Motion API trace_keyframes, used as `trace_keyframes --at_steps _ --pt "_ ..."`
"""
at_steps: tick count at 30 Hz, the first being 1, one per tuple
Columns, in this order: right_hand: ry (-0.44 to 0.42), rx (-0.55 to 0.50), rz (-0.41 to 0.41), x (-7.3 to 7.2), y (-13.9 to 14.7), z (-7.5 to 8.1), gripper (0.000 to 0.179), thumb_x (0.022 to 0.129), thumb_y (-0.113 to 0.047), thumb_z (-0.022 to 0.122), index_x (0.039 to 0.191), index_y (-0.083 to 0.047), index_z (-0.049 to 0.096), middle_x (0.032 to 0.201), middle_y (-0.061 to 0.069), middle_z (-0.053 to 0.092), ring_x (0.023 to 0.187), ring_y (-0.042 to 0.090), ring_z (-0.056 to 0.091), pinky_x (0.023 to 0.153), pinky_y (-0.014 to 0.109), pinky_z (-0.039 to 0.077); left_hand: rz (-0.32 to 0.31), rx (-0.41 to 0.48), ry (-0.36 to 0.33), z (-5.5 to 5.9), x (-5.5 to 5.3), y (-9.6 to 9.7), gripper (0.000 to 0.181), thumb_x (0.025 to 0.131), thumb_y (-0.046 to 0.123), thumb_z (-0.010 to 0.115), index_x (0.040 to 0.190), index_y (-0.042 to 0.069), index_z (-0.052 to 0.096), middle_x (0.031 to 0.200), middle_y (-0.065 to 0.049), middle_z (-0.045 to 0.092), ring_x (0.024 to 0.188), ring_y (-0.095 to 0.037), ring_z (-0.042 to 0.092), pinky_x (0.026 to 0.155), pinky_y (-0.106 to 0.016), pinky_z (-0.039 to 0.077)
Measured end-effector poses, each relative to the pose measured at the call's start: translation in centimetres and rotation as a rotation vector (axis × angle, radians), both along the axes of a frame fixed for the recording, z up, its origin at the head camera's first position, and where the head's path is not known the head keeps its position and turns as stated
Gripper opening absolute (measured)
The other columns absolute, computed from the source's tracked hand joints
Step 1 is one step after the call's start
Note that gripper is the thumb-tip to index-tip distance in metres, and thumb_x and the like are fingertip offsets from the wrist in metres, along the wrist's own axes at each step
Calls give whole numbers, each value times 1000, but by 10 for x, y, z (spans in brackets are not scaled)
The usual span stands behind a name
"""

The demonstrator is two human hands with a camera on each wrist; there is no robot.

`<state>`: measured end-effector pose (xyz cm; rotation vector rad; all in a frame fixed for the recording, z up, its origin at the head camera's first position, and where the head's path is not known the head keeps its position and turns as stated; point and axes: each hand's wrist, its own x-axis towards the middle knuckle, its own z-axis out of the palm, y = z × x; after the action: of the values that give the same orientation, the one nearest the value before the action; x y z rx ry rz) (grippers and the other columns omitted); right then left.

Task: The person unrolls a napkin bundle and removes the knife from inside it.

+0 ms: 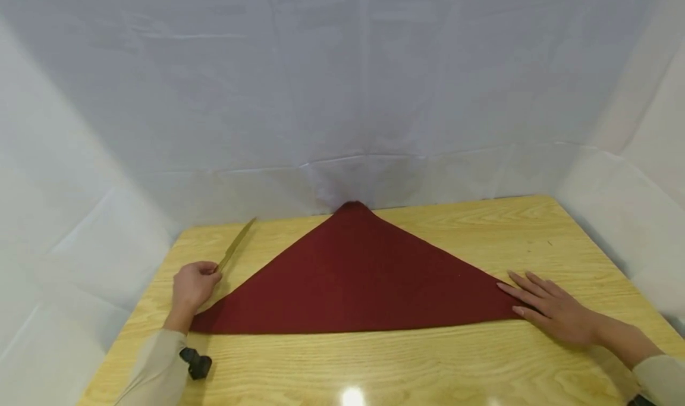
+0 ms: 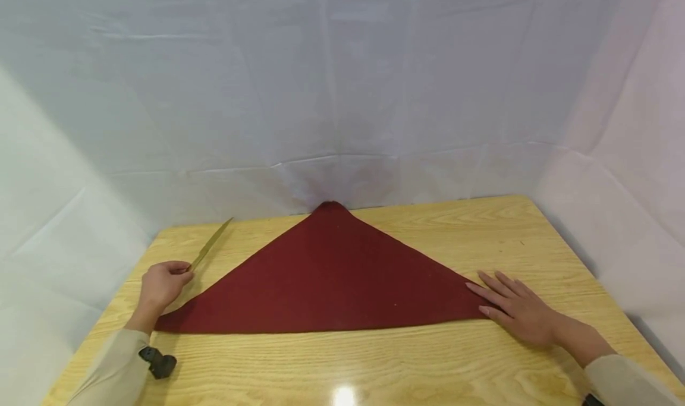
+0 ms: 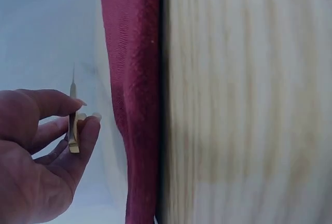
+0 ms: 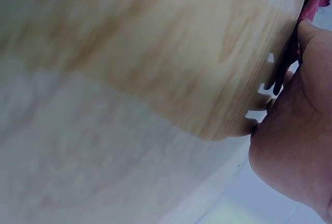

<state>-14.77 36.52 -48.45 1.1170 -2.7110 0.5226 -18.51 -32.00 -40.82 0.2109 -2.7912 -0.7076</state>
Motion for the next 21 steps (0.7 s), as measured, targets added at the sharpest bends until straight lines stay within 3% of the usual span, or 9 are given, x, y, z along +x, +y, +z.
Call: trace_keyframes --at_steps 4,9,16,21 --pt "-5 -2 4 0 0 0 51 98 -10 52 147 -14 39 155 6 24 142 21 9 101 14 -8 10 -17 -2 -4 -6 1 29 83 9 63 103 -11 68 91 -21 70 90 -42 63 80 -52 48" --pt "63 25 34 -1 1 0 55 96 -9 54 148 -14 38 158 -3 14 141 11 1 103 15 -7 4 -24 -4 -8 -12 1 30 81 9 61 103 -10 69 91 -19 70 92 -42 62 78 -51 49" --pt "-69 -7 -48 2 -1 1 49 100 -14 50 148 -17 39 155 7 25 141 32 15 109 28 -7 21 -29 -14 -9 -14 3 29 80 9 63 102 -10 69 91 -19 70 92 -42 62 77 -50 49" --pt "-98 -20 -48 2 0 1 49 101 -15 48 148 -17 38 155 7 23 142 29 11 108 29 -9 34 -40 -19 -9 -14 4 29 80 11 64 101 -9 70 91 -18 70 92 -44 61 76 -51 48"
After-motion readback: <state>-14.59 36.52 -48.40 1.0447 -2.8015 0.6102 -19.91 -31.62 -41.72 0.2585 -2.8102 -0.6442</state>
